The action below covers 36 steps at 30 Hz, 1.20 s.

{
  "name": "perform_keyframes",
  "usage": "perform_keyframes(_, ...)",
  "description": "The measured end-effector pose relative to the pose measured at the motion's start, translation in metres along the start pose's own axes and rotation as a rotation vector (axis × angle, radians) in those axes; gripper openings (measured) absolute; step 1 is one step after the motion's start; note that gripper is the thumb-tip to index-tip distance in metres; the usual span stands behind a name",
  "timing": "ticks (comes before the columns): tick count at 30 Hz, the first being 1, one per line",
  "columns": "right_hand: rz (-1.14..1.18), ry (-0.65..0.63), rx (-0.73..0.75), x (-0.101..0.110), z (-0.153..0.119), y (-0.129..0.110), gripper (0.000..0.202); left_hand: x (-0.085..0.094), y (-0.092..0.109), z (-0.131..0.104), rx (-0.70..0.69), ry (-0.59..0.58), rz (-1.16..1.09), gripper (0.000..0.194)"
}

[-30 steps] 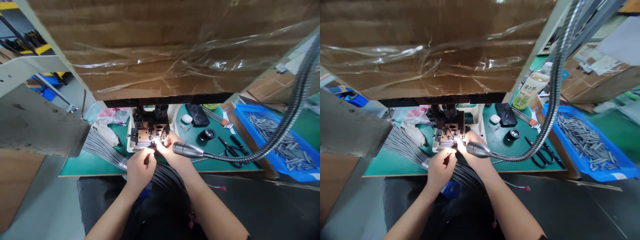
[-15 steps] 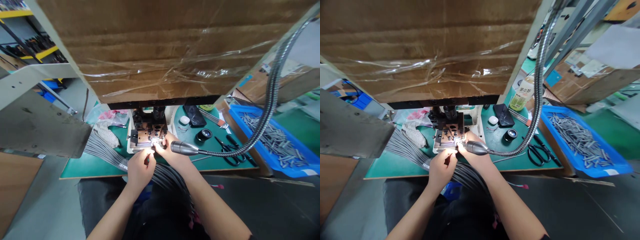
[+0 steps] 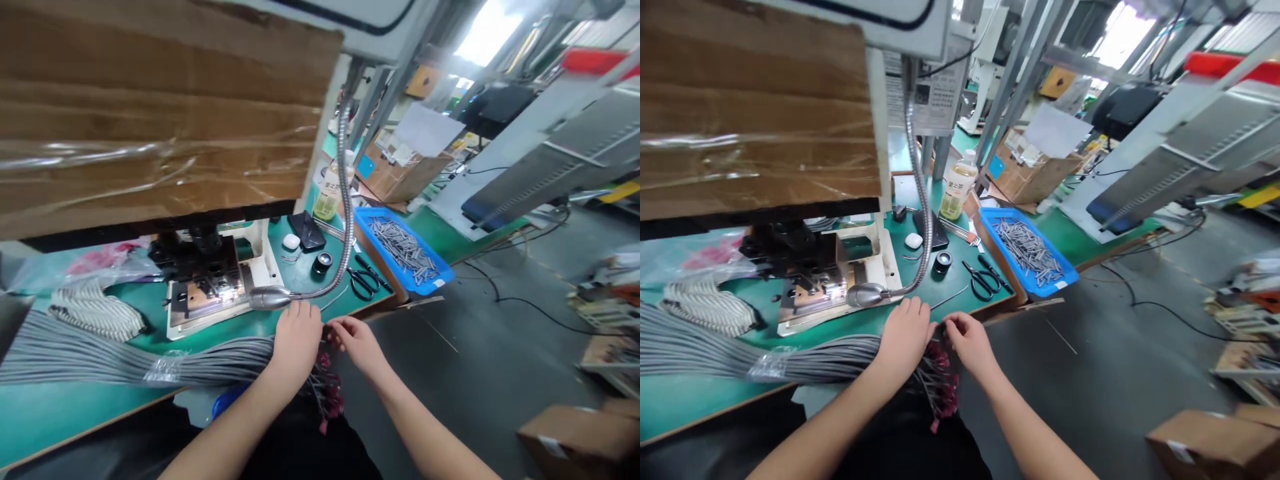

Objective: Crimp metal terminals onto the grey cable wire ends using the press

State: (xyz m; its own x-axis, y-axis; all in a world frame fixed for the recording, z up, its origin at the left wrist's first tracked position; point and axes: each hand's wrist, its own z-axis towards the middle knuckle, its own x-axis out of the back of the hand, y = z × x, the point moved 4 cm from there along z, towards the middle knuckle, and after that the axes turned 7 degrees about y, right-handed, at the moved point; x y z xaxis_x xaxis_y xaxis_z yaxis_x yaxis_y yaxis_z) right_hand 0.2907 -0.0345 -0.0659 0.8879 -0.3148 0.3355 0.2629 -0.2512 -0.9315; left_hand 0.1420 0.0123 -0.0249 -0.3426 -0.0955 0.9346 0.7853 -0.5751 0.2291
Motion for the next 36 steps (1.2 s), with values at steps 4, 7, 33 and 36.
perform_keyframes(4, 0.172, -0.019, -0.133, 0.001, -0.004, 0.015, 0.047, -0.011, 0.008, -0.002, -0.078, -0.019, -0.023, 0.008)
perform_keyframes(7, 0.281, 0.084, -0.124, 0.006, -0.008, 0.008, 0.045, -0.008, 0.006, -0.010, -0.135, -0.022, -0.073, 0.012)
perform_keyframes(33, -0.037, -0.580, 0.338, -0.114, -0.029, -0.114, 0.021, 0.070, -0.097, -0.083, 0.570, 0.480, -1.306, 0.009)
perform_keyframes(36, -0.016, -0.585, 0.309, -0.117, -0.030, -0.111, 0.022, 0.065, -0.101, -0.082, 0.616, 0.487, -1.432, 0.013)
